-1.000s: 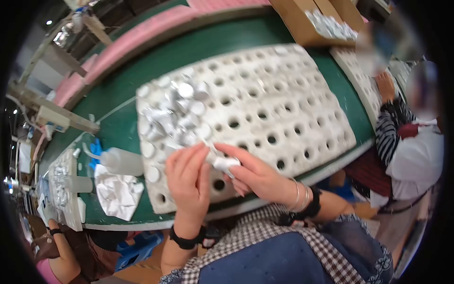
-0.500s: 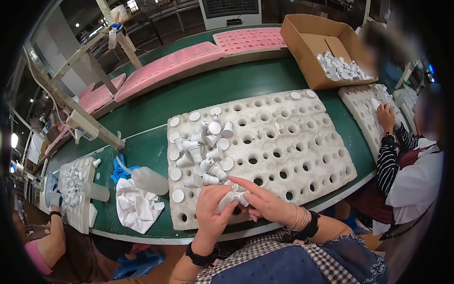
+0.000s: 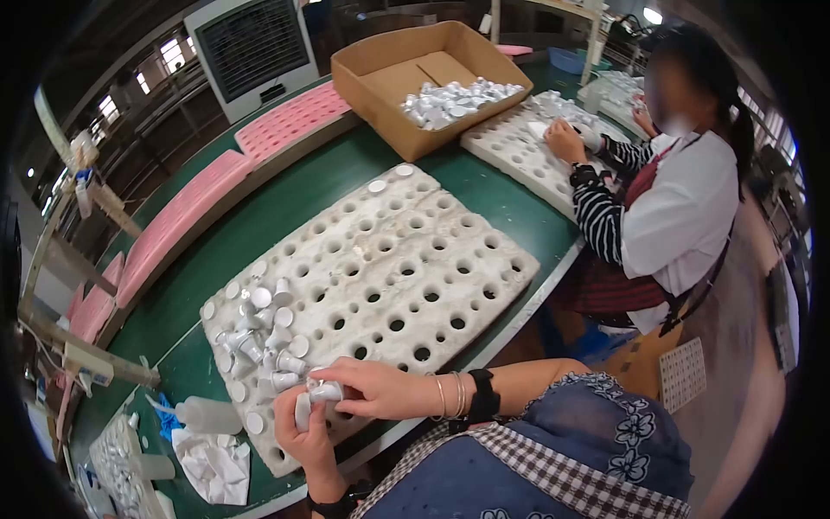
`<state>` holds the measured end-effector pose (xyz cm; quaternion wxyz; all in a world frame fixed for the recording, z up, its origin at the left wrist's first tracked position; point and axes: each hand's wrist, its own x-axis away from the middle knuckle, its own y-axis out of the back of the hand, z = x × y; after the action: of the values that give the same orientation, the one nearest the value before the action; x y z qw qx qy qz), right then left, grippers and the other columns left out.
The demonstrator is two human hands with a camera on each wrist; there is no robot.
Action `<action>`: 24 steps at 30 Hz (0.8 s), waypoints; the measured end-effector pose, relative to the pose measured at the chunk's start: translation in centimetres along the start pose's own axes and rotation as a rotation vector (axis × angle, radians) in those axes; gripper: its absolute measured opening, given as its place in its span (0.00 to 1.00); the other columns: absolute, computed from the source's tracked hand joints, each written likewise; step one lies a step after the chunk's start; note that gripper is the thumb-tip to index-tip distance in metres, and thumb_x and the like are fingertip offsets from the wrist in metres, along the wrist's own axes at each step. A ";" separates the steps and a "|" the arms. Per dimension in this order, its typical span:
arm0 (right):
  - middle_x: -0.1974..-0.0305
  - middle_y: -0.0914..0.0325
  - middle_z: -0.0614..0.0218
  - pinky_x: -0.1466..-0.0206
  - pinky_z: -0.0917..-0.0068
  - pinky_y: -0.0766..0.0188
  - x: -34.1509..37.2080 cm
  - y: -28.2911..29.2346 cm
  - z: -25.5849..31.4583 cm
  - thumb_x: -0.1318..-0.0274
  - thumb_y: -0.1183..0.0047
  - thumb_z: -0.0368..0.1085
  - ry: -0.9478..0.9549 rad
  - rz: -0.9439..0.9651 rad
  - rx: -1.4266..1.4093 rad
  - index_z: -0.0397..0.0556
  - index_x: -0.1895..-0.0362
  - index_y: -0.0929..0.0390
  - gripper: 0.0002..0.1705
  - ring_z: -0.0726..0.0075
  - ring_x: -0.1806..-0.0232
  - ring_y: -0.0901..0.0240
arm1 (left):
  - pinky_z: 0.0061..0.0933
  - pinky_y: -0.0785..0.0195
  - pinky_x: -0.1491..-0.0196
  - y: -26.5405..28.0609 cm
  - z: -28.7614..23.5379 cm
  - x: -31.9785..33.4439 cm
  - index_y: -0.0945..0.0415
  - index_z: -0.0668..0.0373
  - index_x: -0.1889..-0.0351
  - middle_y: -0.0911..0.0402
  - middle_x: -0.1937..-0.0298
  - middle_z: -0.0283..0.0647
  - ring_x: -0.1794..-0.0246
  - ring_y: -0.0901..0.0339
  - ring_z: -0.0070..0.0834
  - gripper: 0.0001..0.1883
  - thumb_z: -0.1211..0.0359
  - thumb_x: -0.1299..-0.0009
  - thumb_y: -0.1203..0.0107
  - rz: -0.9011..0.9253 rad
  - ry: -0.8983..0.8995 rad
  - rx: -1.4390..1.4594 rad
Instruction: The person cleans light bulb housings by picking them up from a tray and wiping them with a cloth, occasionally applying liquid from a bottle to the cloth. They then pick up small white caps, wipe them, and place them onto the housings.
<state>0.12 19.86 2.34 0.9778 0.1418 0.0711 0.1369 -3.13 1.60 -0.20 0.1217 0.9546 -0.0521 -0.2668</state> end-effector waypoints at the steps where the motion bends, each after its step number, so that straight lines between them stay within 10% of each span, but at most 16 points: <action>1: 0.54 0.30 0.60 0.57 0.69 0.27 0.0 0.1 -0.2 0.42 0.46 0.31 0.054 -0.011 0.098 0.49 0.31 0.37 0.34 0.66 0.65 0.26 | 0.37 0.32 0.52 -0.1 0.2 0.0 0.21 0.63 0.62 0.19 0.61 0.43 0.58 0.24 0.41 0.13 0.74 0.45 0.33 0.013 -0.007 0.010; 17: 0.55 0.26 0.56 0.56 0.65 0.28 -0.5 0.2 -1.8 0.42 0.46 0.39 0.200 -0.083 0.206 0.50 0.30 0.38 0.35 0.58 0.64 0.27 | 0.33 0.34 0.48 -0.1 0.7 -0.1 0.21 0.65 0.57 0.20 0.58 0.43 0.56 0.25 0.36 0.13 0.74 0.40 0.38 0.051 -0.095 -0.086; 24: 0.51 0.34 0.73 0.57 0.82 0.28 0.8 1.1 -0.5 0.35 0.51 0.28 -0.146 -0.109 -0.447 0.48 0.26 0.48 0.36 0.82 0.59 0.32 | 0.33 0.41 0.37 1.3 -0.1 -0.5 0.26 0.69 0.45 0.23 0.44 0.47 0.42 0.28 0.37 0.19 0.65 0.27 0.51 0.004 -0.079 -0.062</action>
<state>0.48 21.23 2.10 0.9934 -0.0728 -0.0242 0.0856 -3.50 0.51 0.49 0.1499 0.9389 -0.0505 -0.3056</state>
